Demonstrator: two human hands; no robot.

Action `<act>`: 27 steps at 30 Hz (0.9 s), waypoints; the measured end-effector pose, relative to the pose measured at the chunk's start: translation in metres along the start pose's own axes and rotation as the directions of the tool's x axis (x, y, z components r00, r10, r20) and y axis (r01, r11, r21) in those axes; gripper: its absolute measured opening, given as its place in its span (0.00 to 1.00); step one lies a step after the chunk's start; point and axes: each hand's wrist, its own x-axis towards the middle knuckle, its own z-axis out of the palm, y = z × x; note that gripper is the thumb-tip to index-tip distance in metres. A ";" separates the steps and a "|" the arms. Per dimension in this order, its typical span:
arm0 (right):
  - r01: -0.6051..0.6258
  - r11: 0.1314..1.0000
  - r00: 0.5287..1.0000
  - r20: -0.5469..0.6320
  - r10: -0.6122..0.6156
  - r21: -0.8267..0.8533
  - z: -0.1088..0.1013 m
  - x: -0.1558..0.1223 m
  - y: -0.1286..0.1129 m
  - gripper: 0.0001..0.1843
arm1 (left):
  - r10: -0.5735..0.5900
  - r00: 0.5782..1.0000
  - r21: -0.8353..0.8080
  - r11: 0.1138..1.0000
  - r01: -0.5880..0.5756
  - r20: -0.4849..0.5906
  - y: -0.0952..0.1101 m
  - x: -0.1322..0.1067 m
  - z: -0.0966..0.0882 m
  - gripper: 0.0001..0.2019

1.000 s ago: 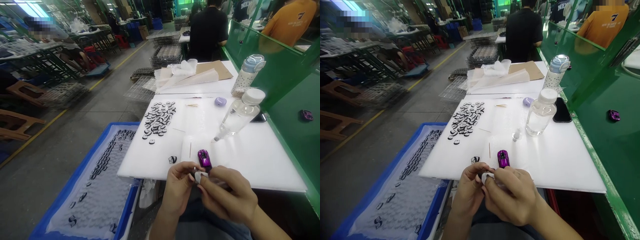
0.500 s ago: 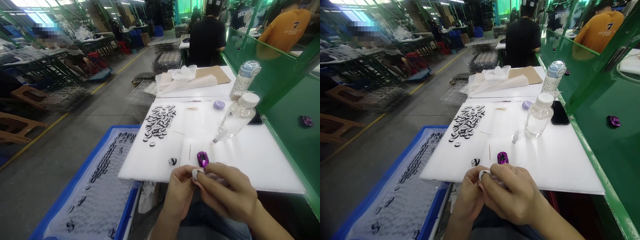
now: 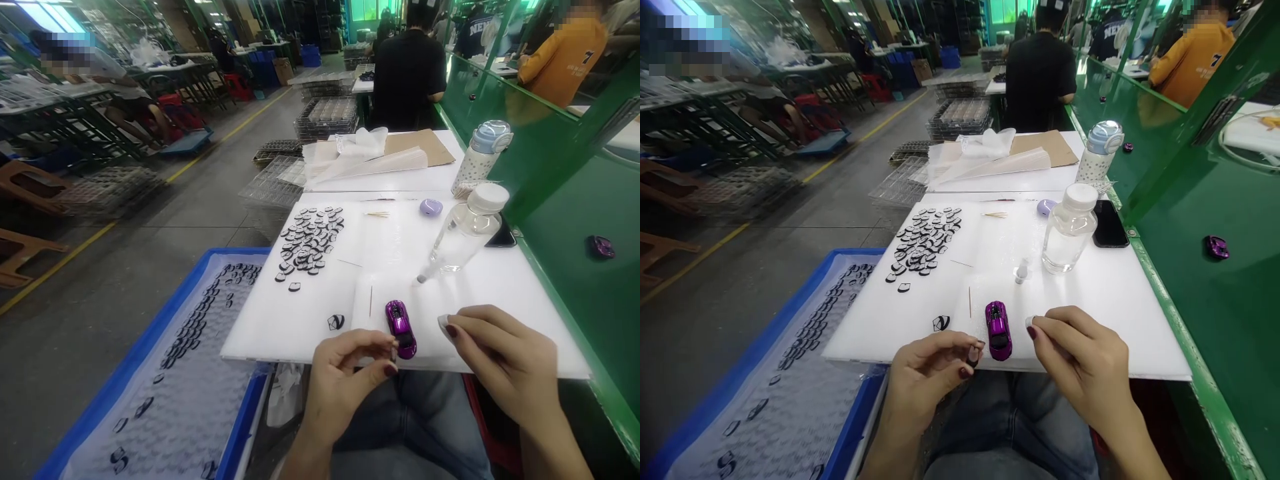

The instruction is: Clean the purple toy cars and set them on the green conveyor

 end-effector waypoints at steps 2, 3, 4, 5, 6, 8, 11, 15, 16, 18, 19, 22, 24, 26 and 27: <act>-0.118 0.988 0.992 0.046 0.114 0.100 0.009 -0.005 0.003 0.05 | 0.171 0.985 0.340 0.929 -0.150 -0.033 0.001 0.002 0.000 0.07; -0.160 0.977 0.986 0.067 0.152 0.137 0.014 -0.007 0.004 0.04 | 0.262 0.965 0.461 0.858 -0.224 -0.020 0.000 0.003 0.002 0.08; -0.192 0.967 0.980 0.084 0.180 0.166 0.019 -0.009 0.003 0.04 | 0.340 0.940 0.541 0.790 -0.290 0.007 -0.001 0.004 0.004 0.09; -0.216 0.958 0.975 0.096 0.201 0.189 0.023 -0.010 0.002 0.04 | 0.400 0.916 0.586 0.733 -0.345 0.039 -0.003 0.005 0.007 0.10; -0.235 0.950 0.970 0.108 0.216 0.208 0.027 -0.011 0.001 0.04 | 0.444 0.893 0.612 0.688 -0.390 0.071 -0.005 0.005 0.009 0.10; -0.263 0.935 0.963 0.126 0.239 0.237 0.032 -0.012 -0.001 0.04 | 0.500 0.858 0.645 0.619 -0.448 0.117 -0.009 0.006 0.013 0.11; -0.301 0.919 0.950 0.163 0.266 0.256 0.034 -0.012 -0.002 0.05 | 0.519 0.843 0.672 0.574 -0.468 0.144 -0.012 0.006 0.016 0.12; -0.347 0.905 0.926 0.241 0.290 0.244 0.033 -0.011 -0.001 0.06 | 0.490 0.861 0.662 0.602 -0.447 0.136 -0.014 0.006 0.015 0.12; -0.352 0.905 0.923 0.251 0.293 0.240 0.032 -0.011 -0.001 0.06 | 0.479 0.867 0.653 0.615 -0.442 0.136 -0.014 0.006 0.014 0.12; -0.358 0.904 0.918 0.264 0.295 0.235 0.032 -0.011 -0.001 0.07 | 0.453 0.881 0.636 0.641 -0.429 0.138 -0.013 0.007 0.013 0.12; -0.361 0.903 0.916 0.269 0.297 0.233 0.032 -0.010 -0.001 0.07 | 0.438 0.888 0.631 0.652 -0.419 0.138 -0.013 0.008 0.012 0.11; -0.365 0.904 0.914 0.271 0.302 0.224 0.033 -0.008 -0.002 0.07 | 0.415 0.901 0.638 0.661 -0.394 0.126 -0.012 0.010 0.009 0.11; -0.350 0.913 0.918 0.269 0.291 0.209 0.032 -0.006 -0.003 0.06 | 0.416 0.901 0.641 0.660 -0.392 0.122 -0.013 0.010 0.008 0.12; -0.325 0.925 0.926 0.265 0.269 0.196 0.032 -0.005 -0.003 0.06 | 0.419 0.900 0.636 0.664 -0.394 0.121 -0.013 0.011 0.007 0.12; -0.317 0.929 0.927 0.267 0.262 0.192 0.032 -0.005 -0.004 0.06 | 0.416 0.902 0.635 0.666 -0.390 0.118 -0.014 0.011 0.007 0.12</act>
